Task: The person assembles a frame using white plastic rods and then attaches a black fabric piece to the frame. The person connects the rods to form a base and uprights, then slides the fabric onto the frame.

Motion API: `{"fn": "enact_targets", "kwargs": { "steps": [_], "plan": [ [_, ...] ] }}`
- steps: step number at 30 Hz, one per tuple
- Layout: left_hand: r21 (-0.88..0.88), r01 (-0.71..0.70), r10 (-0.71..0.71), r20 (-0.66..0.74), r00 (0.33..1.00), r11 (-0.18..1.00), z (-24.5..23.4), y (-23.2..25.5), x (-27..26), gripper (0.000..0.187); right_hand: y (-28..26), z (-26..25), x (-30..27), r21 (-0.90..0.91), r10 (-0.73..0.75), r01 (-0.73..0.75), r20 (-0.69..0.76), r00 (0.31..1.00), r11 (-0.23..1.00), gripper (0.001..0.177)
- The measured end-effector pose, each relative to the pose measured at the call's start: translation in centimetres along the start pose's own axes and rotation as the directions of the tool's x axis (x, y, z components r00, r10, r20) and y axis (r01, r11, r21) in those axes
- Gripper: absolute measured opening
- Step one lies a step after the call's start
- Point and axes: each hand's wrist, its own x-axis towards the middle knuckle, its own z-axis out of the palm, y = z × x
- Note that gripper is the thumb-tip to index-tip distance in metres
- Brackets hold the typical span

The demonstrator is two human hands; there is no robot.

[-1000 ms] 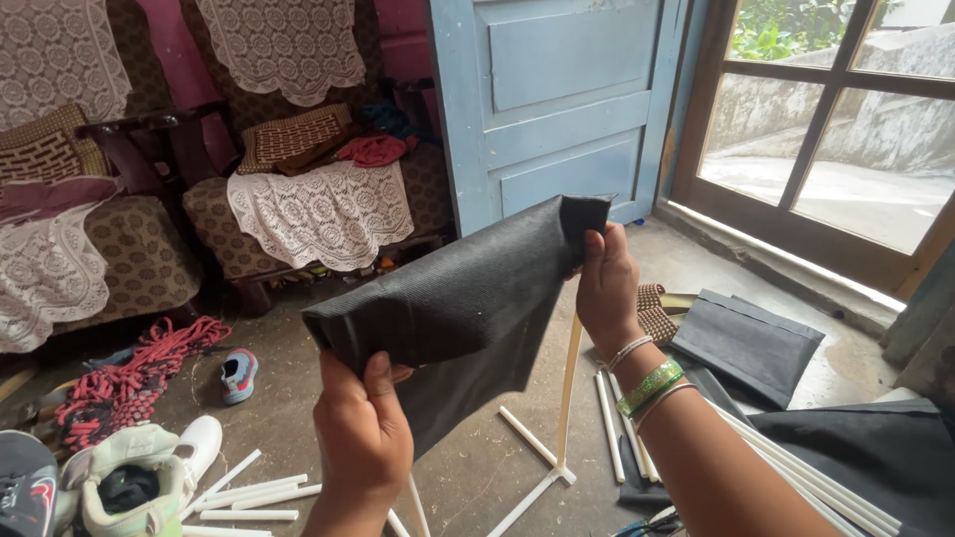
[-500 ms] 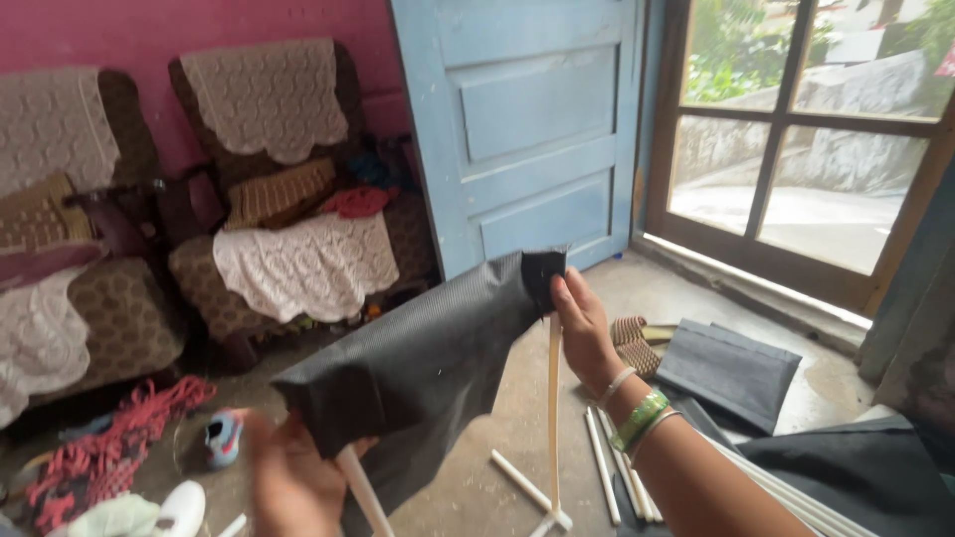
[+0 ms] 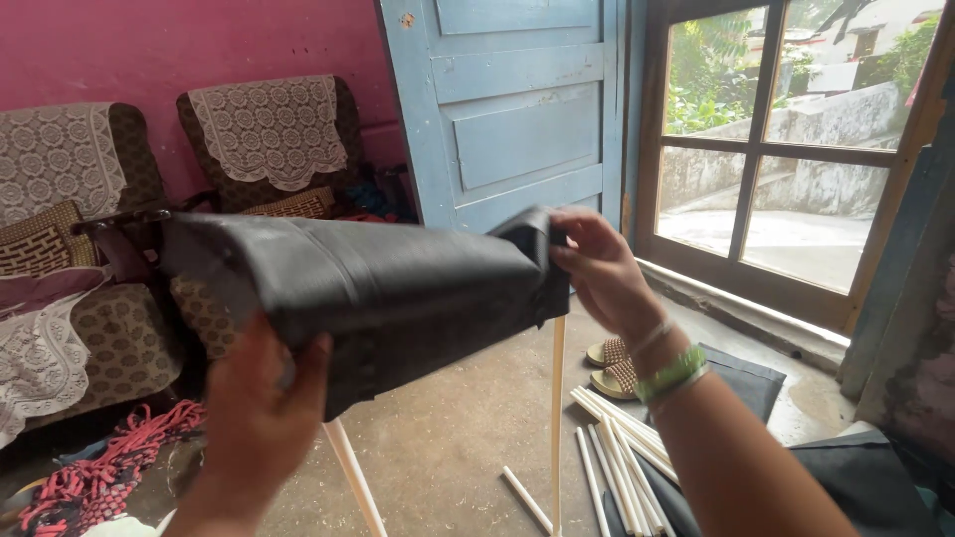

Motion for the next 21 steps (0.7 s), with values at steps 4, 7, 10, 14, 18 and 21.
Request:
{"fn": "enact_targets", "kwargs": {
  "steps": [4, 7, 10, 14, 18, 21],
  "plan": [
    [-0.285, 0.044, -0.032, 0.048, 0.998, 0.958, 1.8, -1.0, -2.6, 0.029, 2.8, 0.5, -4.4, 0.120, 0.026, -0.012, -0.113, 0.993, 0.993, 0.030],
    [-0.203, 0.085, -0.093, -0.031, 0.995, 0.976, 1.9, -2.1, -2.0, 0.036, 4.2, 0.2, -4.7, -0.053, 0.073, -0.088, -0.243, 0.967, 0.995, 0.042],
    [0.042, 0.047, -0.046, -0.021, 0.999, 0.998, 1.8, -2.2, -1.8, 0.035, 4.6, -0.1, -4.4, -0.374, 0.039, -0.128, -0.238, 0.971, 0.918, 0.042],
    [0.037, -0.087, 0.089, -0.054, 0.995, 0.996, 1.7, -1.8, -2.3, 0.041, 4.8, 0.1, -4.9, -0.530, -0.038, -0.132, -0.297, 0.954, 0.838, 0.039],
    [0.015, -0.077, 0.078, -0.008, 0.997, 0.997, 2.2, -1.7, -3.1, 0.032, 6.2, 0.0, -5.6, -0.611, -0.134, -0.096, -0.319, 0.938, 0.786, 0.038],
    [0.053, -0.037, 0.038, -0.014, 0.999, 0.998, 2.6, -1.4, -3.0, 0.028, 7.0, -0.2, -5.8, -0.677, -0.175, -0.038, -0.243, 0.954, 0.735, 0.033]
  ]
}}
